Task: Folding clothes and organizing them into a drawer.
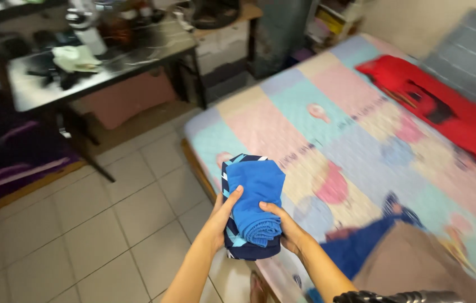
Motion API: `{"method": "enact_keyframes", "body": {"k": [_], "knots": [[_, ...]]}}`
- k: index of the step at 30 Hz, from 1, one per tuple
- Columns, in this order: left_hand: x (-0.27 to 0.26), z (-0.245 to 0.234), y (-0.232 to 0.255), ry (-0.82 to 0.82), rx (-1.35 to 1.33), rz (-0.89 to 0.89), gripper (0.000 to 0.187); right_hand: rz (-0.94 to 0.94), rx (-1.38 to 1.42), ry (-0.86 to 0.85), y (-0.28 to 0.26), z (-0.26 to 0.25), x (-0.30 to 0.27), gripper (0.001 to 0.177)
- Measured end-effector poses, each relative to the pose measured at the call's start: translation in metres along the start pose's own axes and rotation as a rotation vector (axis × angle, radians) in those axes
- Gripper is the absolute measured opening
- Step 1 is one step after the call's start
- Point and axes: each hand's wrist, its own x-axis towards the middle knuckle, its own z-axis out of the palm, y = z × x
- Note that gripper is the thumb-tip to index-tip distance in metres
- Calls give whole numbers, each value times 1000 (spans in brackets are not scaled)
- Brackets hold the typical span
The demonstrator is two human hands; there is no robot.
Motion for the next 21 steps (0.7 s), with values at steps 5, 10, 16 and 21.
{"method": "enact_keyframes", "body": {"k": [5, 10, 16, 21], "knots": [[16, -17, 33, 111, -74, 50, 93, 79, -143, -68, -37, 21, 49, 67], [39, -38, 54, 175, -126, 78, 93, 114, -215, -130, -58, 44, 91, 69], [73, -59, 86, 215, -120, 49, 91, 145, -195, -147, -77, 63, 140, 69], [117, -82, 122, 160, -105, 44, 90, 135, -134, -98, -95, 83, 181, 67]]}}
